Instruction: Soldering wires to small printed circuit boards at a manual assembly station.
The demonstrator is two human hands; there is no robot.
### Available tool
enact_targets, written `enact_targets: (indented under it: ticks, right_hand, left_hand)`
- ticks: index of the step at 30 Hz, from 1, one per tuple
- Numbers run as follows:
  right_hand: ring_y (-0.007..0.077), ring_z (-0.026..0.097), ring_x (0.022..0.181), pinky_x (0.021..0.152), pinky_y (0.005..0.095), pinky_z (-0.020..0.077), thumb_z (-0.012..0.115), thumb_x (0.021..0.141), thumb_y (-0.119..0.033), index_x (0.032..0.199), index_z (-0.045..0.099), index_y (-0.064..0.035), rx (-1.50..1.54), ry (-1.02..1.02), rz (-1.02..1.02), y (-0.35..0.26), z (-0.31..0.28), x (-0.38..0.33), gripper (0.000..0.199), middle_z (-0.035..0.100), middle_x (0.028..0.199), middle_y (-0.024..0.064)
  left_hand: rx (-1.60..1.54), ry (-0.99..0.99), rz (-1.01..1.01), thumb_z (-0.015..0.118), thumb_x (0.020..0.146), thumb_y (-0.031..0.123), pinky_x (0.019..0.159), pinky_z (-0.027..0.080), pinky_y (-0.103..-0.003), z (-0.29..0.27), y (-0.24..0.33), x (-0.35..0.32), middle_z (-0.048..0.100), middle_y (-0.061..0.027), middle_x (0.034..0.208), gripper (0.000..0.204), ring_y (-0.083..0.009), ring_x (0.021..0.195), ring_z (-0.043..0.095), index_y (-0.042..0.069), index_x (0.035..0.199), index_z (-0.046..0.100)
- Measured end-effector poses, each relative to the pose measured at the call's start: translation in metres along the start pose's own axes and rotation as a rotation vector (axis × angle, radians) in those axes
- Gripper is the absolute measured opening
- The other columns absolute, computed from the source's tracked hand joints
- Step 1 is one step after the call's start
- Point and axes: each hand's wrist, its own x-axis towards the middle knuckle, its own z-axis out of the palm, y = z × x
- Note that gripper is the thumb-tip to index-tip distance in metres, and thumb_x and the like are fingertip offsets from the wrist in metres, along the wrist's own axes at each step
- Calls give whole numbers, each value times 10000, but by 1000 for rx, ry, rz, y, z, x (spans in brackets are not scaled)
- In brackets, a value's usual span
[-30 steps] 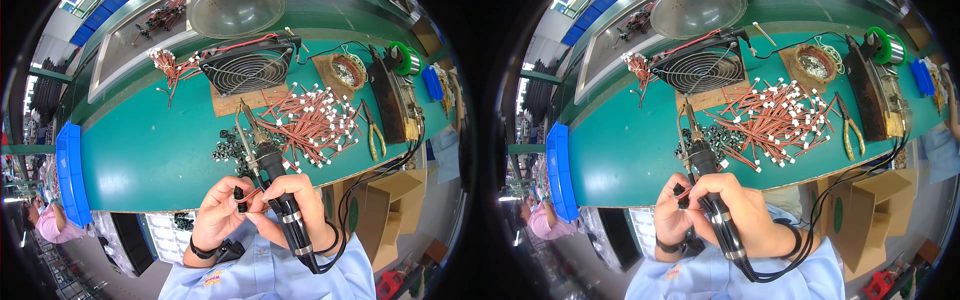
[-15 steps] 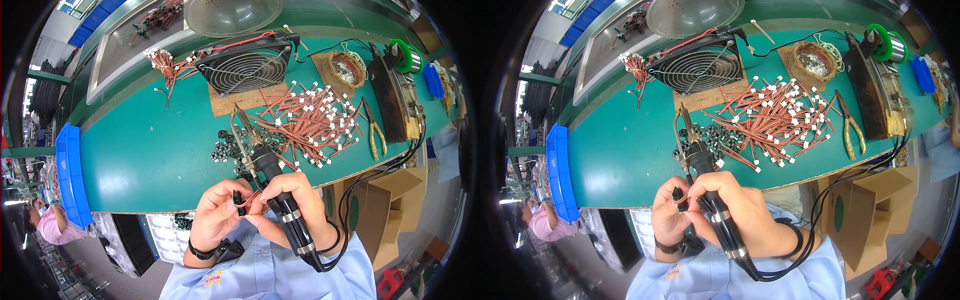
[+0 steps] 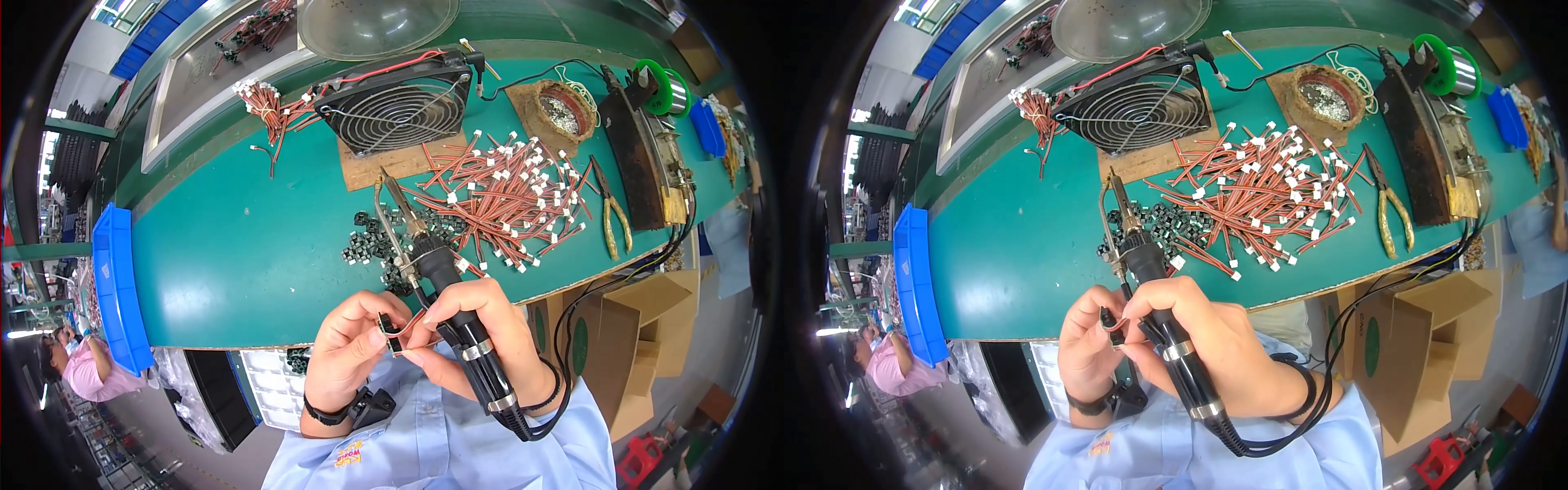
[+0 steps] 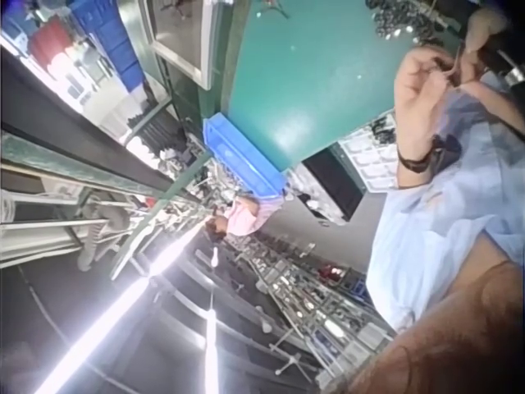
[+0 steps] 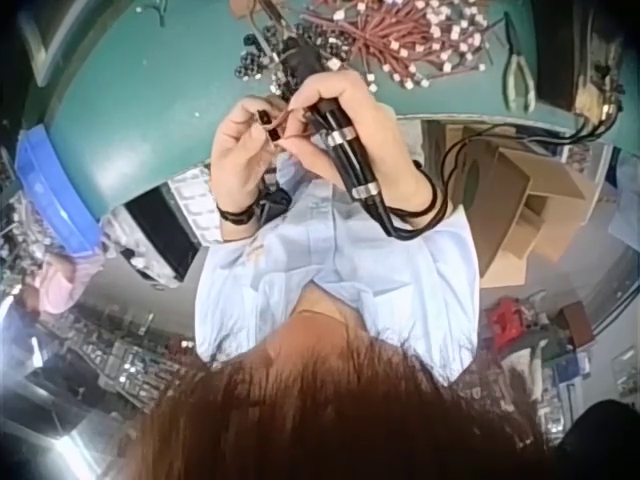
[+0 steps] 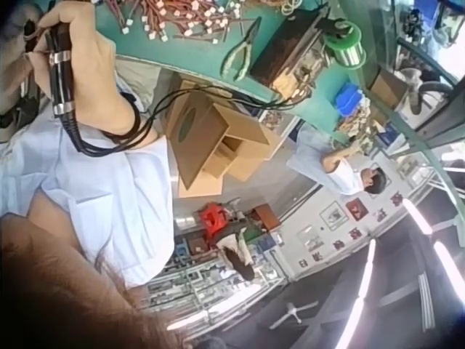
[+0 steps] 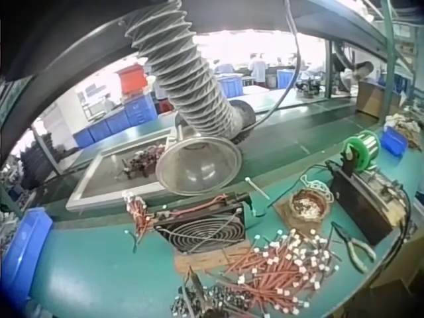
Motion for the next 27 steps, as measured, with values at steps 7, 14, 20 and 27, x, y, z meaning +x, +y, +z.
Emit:
enact_targets:
  ticks: [7, 14, 20, 27]
  right_hand:
    - [170, 643, 742, 610, 263, 507, 715, 697, 47, 1018, 450, -41, -97, 50, -1, 6, -1, -3, 426, 606, 840, 90]
    - [227, 625, 785, 736, 345, 455, 763, 691, -107, 1052, 500, -60, -469, 259, -179, 15, -12, -10, 450, 621, 827, 66]
    - [204, 577, 718, 909, 455, 296, 738, 713, -394, 1091, 465, -65, -582, 114, -270, 15, -36, -49, 570, 595, 751, 71]
    - [165, 563, 671, 870, 403, 282, 791, 612, -303, 988, 580, -149, -670, -77, -306, 9, -26, -50, 458, 575, 651, -1]
  left_hand:
    - [364, 78, 74, 491, 897, 71, 855, 436, -348, 6, 7, -4, 590, -182, 1012, 149, -218, 962, 574, -22, 1008, 458]
    - [361, 289, 166, 475, 902, 102, 821, 438, -313, 10, 3, 1, 614, -185, 954, 125, -198, 896, 583, 10, 974, 431]
    - [438, 427, 296, 457, 906, 99, 798, 454, -300, -1, 3, 4, 622, -168, 919, 98, -188, 871, 595, 18, 954, 427]
    - [512, 457, 403, 458, 901, 65, 807, 466, -309, -5, -2, 10, 565, -174, 1063, 75, -203, 912, 604, 15, 935, 413]
